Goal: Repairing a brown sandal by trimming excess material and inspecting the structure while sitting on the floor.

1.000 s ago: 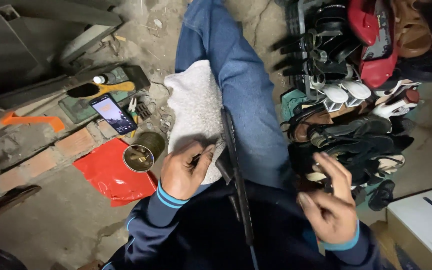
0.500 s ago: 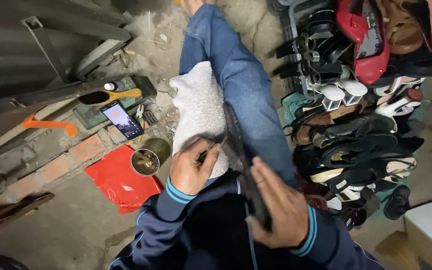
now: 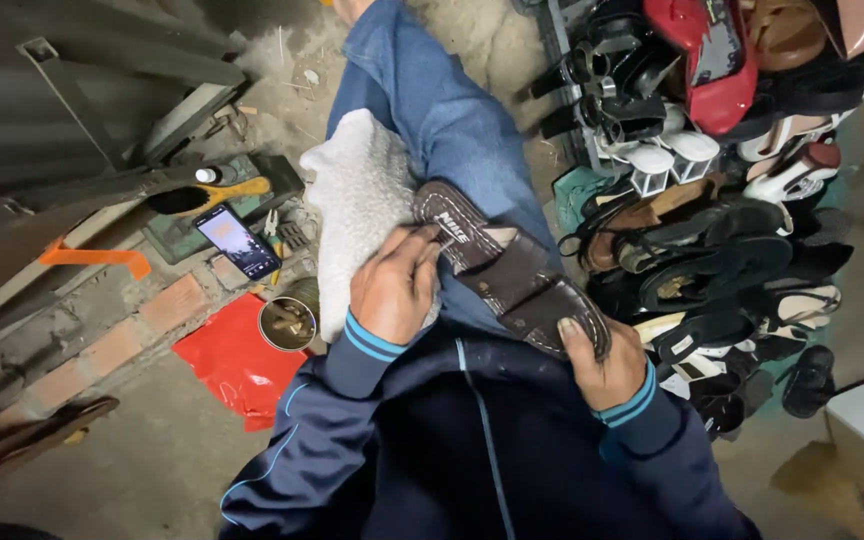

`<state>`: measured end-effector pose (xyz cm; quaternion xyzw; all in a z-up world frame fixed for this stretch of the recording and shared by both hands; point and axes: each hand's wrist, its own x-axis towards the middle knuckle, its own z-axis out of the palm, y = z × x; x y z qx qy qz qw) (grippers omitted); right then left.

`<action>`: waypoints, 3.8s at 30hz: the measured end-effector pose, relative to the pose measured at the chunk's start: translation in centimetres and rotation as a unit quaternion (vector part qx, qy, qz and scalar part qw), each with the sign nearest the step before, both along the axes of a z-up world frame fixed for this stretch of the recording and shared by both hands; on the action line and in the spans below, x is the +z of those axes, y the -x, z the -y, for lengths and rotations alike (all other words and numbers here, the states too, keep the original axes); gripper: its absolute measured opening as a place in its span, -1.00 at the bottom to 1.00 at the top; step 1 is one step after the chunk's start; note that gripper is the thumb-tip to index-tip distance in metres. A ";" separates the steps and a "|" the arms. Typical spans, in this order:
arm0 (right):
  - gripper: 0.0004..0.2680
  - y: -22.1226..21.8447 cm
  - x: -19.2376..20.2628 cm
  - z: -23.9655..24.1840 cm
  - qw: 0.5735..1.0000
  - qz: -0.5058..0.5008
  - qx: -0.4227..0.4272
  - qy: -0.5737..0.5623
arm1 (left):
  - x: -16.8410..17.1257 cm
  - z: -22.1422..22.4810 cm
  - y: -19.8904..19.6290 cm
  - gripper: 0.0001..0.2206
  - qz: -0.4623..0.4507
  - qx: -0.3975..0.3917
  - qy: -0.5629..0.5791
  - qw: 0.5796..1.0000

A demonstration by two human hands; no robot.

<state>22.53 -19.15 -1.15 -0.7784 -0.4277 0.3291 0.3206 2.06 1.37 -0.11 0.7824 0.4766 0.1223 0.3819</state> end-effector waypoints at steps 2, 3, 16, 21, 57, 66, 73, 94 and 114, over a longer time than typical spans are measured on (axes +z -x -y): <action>-0.70 0.2 0.4 -0.3 1.000 0.003 -0.007 -0.008 | 0.3 -0.2 -0.3 -0.78 -0.007 0.002 -0.012 1.000; -0.66 0.3 0.6 -0.5 1.000 0.007 -0.013 -0.017 | 0.4 -0.3 -0.4 -0.78 -0.012 0.005 -0.023 1.000; -0.61 0.5 0.1 0.2 0.997 -0.005 -0.050 -0.056 | -0.7 0.4 -1.1 -0.84 -0.032 0.000 -0.097 0.995; -0.62 0.7 1.4 -0.9 0.996 -0.007 -0.049 -0.073 | -0.2 0.9 -1.3 -0.83 -0.040 -0.005 -0.115 0.993; -0.47 1.5 4.8 0.2 0.958 -0.029 0.282 0.035 | -0.3 1.1 0.0 -0.94 0.084 0.054 0.087 0.991; -0.92 -12.5 -7.3 7.2 0.976 0.141 -0.160 0.032 | 0.3 0.6 0.8 -0.94 0.123 0.075 0.116 0.983; -0.83 -3.9 -0.6 -3.0 0.932 0.347 0.028 -0.096 | 0.3 0.4 1.0 -0.94 0.147 0.077 0.121 0.979; -0.70 0.8 7.5 -6.4 0.863 -0.425 0.157 -0.223 | -1.6 -0.2 1.5 -0.91 0.131 0.039 0.147 0.980; -0.15 2.0 4.5 -1.9 0.959 0.024 0.270 0.085 | -3.2 0.9 0.0 -0.69 -0.042 0.026 0.092 0.995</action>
